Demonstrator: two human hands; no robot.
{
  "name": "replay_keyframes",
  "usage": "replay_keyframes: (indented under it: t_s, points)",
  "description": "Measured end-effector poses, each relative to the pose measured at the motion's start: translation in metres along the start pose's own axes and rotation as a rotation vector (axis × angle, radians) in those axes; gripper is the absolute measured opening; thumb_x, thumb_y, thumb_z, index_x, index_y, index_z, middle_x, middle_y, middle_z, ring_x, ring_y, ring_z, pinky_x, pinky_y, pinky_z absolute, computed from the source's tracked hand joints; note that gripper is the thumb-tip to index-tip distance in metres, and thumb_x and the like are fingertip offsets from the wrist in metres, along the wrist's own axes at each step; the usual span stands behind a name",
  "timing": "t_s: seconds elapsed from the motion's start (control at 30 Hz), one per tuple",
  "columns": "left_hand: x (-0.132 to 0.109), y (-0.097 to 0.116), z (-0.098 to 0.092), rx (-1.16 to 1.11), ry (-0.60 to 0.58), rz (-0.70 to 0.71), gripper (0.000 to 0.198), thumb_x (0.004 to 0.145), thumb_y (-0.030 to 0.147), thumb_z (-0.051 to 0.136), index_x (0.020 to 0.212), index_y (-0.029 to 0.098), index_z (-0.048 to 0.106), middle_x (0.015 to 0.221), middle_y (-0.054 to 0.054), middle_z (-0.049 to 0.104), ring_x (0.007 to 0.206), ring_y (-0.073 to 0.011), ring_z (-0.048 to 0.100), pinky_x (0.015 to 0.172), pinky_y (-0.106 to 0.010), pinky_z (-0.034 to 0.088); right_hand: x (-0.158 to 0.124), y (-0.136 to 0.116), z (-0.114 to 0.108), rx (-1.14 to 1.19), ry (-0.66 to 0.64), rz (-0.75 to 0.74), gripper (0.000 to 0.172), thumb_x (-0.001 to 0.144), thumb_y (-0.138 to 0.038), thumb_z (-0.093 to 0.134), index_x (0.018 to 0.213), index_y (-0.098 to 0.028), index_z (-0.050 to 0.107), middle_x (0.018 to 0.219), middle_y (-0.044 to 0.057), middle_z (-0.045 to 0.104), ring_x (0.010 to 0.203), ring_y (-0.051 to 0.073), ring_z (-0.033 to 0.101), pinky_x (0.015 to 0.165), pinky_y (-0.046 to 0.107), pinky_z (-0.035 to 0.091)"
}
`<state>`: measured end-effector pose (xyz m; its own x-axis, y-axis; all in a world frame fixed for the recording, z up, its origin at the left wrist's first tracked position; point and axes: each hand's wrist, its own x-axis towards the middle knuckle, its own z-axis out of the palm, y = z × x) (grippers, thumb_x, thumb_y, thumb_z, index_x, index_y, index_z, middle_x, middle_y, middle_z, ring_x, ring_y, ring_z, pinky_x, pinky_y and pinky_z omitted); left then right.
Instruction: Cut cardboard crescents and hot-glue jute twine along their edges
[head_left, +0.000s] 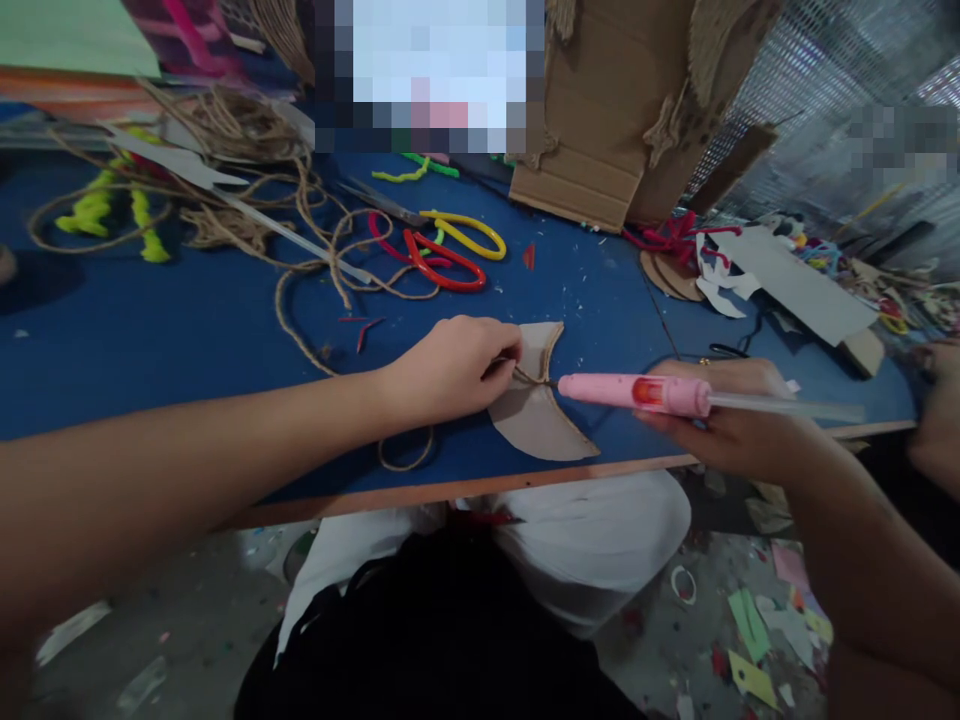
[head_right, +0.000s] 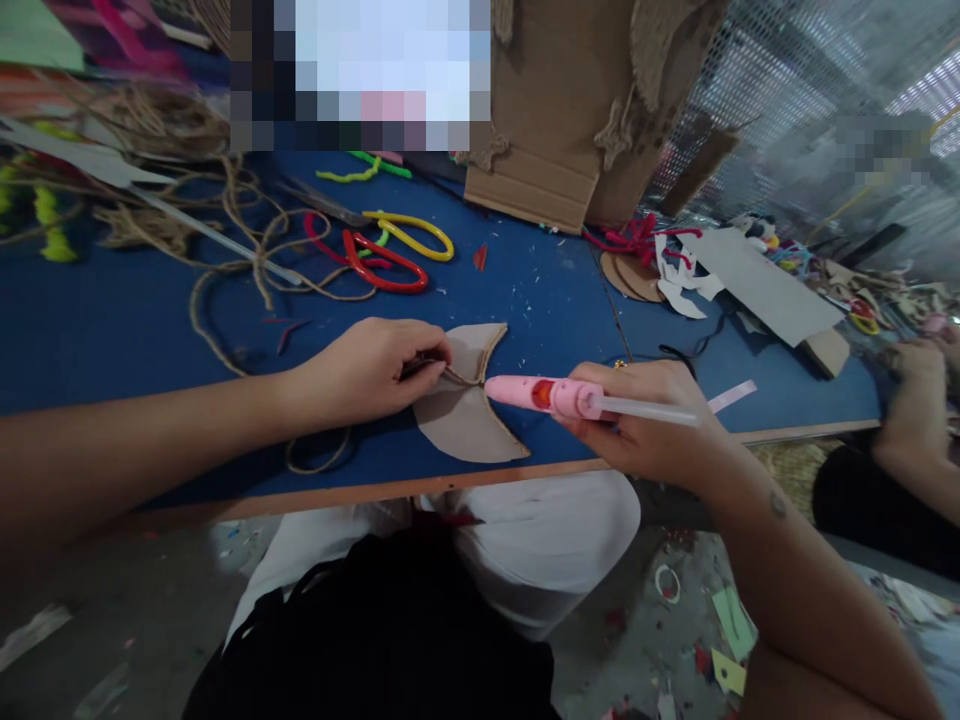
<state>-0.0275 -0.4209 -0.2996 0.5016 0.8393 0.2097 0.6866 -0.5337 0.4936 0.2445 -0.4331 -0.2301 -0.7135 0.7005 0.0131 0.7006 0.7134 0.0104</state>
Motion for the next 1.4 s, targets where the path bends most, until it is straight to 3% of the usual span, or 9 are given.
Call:
replay_keyframes:
  t_s: [0.33,0.5,0.7,1.07,1.4]
  points:
    - [0.0,-0.001,0.001,0.021,0.006,0.0,0.017,0.077,0.016,0.045,0.082,0.016,0.061,0.077,-0.002,0.063,0.064,-0.0119,0.052,0.057,-0.023,0.034,-0.002,-0.023,-0.006,-0.29,0.055,0.01,0.019,0.081,-0.037,0.047,0.077,-0.022,0.058,0.048,-0.002,0.05,0.043,0.014,0.047,0.045,0.025,0.02]
    - [-0.001,0.0,0.0,0.032,0.003,0.003,0.017,0.078,0.015,0.046,0.083,0.016,0.061,0.079,-0.003,0.063,0.065,-0.0127,0.053,0.058,-0.024,0.035,0.001,-0.026,-0.008,-0.302,0.078,0.023,0.032,0.085,-0.046,0.042,0.07,-0.021,0.055,0.048,0.0,0.049,0.042,0.013,0.043,0.045,0.026,0.019]
    - [0.001,0.001,0.0,0.044,-0.001,-0.001,0.015,0.079,0.016,0.047,0.083,0.016,0.061,0.078,-0.003,0.063,0.066,-0.0135,0.054,0.058,-0.024,0.034,0.003,-0.025,-0.008,-0.31,0.039,0.082,0.045,0.087,-0.057,0.034,0.084,-0.022,0.062,0.053,0.002,0.055,0.044,0.015,0.045,0.047,0.028,0.016]
    - [0.0,0.001,0.0,0.043,-0.009,-0.019,0.016,0.079,0.015,0.047,0.083,0.016,0.062,0.078,-0.003,0.064,0.066,-0.0138,0.054,0.058,-0.024,0.033,0.007,-0.027,-0.017,-0.205,-0.042,0.084,0.042,0.087,-0.052,0.037,0.076,-0.019,0.061,0.053,0.004,0.052,0.044,0.016,0.044,0.049,0.029,0.021]
    - [0.0,0.0,0.001,0.043,0.0,-0.015,0.015,0.079,0.015,0.047,0.083,0.016,0.062,0.078,-0.003,0.064,0.066,-0.0138,0.054,0.057,-0.024,0.033,0.006,-0.028,-0.014,-0.253,0.007,0.066,0.045,0.089,-0.052,0.034,0.075,-0.019,0.061,0.045,0.0,0.04,0.04,0.014,0.038,0.047,0.028,0.02]
